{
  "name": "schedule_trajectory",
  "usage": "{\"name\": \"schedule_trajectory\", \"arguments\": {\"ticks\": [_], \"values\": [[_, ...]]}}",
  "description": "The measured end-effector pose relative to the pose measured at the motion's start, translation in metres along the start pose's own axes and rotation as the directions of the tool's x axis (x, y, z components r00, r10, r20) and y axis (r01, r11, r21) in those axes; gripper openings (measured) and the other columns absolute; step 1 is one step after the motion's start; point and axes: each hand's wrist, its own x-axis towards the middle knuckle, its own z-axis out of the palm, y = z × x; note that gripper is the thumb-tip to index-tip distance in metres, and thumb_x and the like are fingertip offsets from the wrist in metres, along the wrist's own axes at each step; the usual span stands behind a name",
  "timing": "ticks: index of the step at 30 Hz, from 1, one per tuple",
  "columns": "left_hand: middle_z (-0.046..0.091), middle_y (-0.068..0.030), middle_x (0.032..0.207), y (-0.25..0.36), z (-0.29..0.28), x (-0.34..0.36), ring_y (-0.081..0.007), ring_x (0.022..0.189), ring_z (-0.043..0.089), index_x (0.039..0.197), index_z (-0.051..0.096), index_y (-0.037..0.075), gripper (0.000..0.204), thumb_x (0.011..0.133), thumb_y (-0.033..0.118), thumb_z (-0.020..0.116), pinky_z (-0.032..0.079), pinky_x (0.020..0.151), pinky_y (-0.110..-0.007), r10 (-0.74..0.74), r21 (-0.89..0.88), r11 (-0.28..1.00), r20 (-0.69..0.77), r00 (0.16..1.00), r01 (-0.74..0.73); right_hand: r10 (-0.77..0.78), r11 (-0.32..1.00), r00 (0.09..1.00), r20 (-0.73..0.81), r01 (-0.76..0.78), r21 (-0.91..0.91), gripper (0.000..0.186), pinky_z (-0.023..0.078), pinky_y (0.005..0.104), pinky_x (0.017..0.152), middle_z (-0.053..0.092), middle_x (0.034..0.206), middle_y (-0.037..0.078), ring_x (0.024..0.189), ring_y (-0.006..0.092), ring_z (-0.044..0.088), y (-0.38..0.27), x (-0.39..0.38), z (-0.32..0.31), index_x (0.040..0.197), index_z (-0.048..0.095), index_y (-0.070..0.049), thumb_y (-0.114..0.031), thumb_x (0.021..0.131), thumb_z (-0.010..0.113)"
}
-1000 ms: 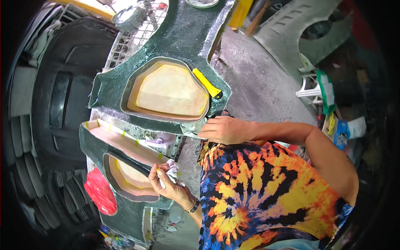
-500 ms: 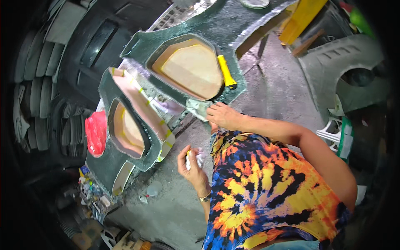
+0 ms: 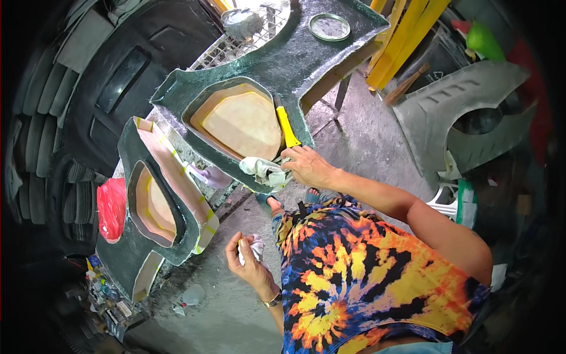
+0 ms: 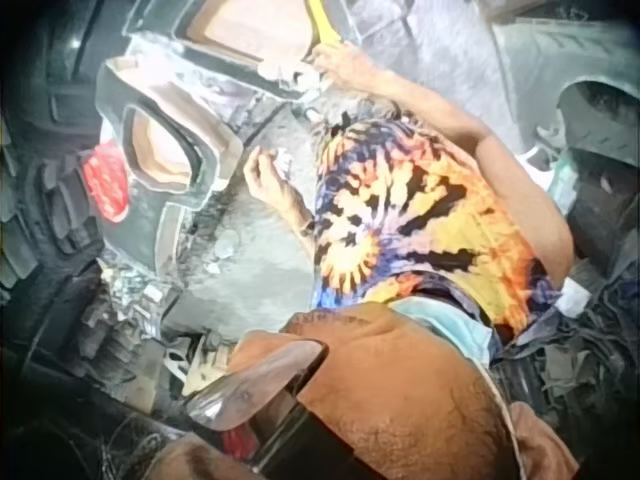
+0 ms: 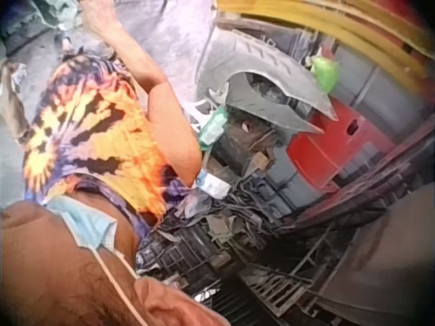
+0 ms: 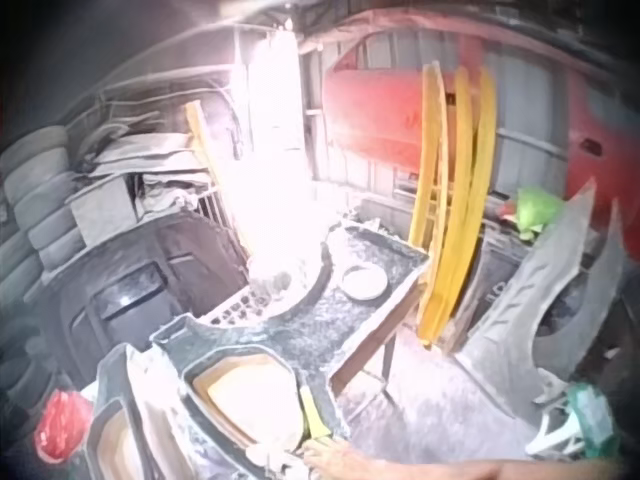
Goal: Applying and smoothing filler paste onto custom fiberglass automotive components using a scraper and cloth.
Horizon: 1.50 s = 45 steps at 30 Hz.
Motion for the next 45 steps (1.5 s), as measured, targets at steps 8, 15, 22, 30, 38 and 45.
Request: {"name": "schedule_trajectory", "arguments": {"ticks": [8, 15, 22, 30, 38, 45], "values": [[0.060, -0.0058, 0.083, -0.004, 0.000, -0.005, -0.0125, 0.076, 0.058, 0.106, 0.058, 0.000, 0.016, 0.093, 0.009, 0.058, 0.049, 0.068, -0.026, -0.023, -0.033, 0.999, -0.067, 0.997, 0.021, -0.002, 0.999, 0.974, -0.228, 0.013, 0.044, 0.026, 0.042, 0.0390, 0.083, 0.056, 0.104, 0.009, 0.101, 0.0260, 0.053, -0.030, 0.038, -0.023, 0.100, 0.061, -0.005, -0.019, 0.077, 0.065], [0.060, -0.0059, 0.083, -0.002, 0.007, 0.001, -0.0124, 0.076, 0.057, 0.107, 0.058, 0.000, 0.017, 0.094, 0.011, 0.058, 0.049, 0.068, -0.026, -0.025, -0.050, 0.998, -0.056, 0.998, 0.022, -0.093, 0.948, 0.989, -0.114, 0.123, 0.294, 0.012, 0.046, 0.0407, 0.079, 0.059, 0.091, 0.013, 0.091, 0.0316, 0.058, -0.029, 0.061, 0.008, 0.090, 0.054, -0.004, -0.012, 0.083, 0.060], [0.060, -0.0062, 0.082, -0.001, 0.014, 0.002, -0.0127, 0.076, 0.058, 0.106, 0.057, -0.001, 0.018, 0.094, 0.011, 0.058, 0.048, 0.067, -0.025, -0.062, -0.042, 0.997, -0.025, 0.998, 0.061, 0.110, 0.840, 0.994, 0.008, -0.097, 0.533, 0.014, 0.048, 0.0405, 0.074, 0.063, 0.085, 0.016, 0.084, 0.0341, 0.062, -0.013, 0.042, -0.007, 0.091, 0.055, -0.003, -0.011, 0.082, 0.062], [0.060, -0.0069, 0.081, -0.011, 0.019, 0.016, -0.0138, 0.074, 0.058, 0.106, 0.057, -0.002, 0.019, 0.093, 0.012, 0.059, 0.047, 0.068, -0.026, -0.058, -0.062, 0.996, 0.035, 0.998, 0.060, 0.071, 0.859, 0.985, -0.159, 0.021, 0.512, 0.013, 0.047, 0.0393, 0.076, 0.059, 0.091, 0.016, 0.088, 0.0345, 0.060, 0.003, 0.041, -0.007, 0.094, 0.057, 0.000, -0.001, 0.081, 0.059], [0.059, -0.0069, 0.087, -0.008, 0.026, 0.015, -0.0131, 0.078, 0.056, 0.107, 0.058, -0.001, 0.018, 0.093, 0.011, 0.058, 0.046, 0.072, -0.027, -0.037, 0.003, 0.999, 0.101, 0.994, 0.037, 0.146, 0.938, 0.956, -0.253, -0.052, 0.344, 0.011, 0.045, 0.0423, 0.074, 0.055, 0.088, 0.016, 0.085, 0.0355, 0.058, 0.025, 0.036, -0.032, 0.091, 0.054, -0.001, -0.002, 0.080, 0.056], [0.057, -0.0062, 0.085, -0.001, 0.032, 0.016, -0.0134, 0.081, 0.054, 0.107, 0.056, -0.001, 0.019, 0.094, 0.012, 0.057, 0.046, 0.076, -0.029, 0.001, 0.023, 1.000, 0.153, 0.988, -0.005, 0.322, 0.621, 0.928, -0.189, -0.056, 0.782, 0.014, 0.047, 0.0295, 0.070, 0.066, 0.080, 0.010, 0.077, 0.0097, 0.059, 0.057, 0.020, -0.065, 0.093, 0.065, 0.003, -0.006, 0.081, 0.067]]}}
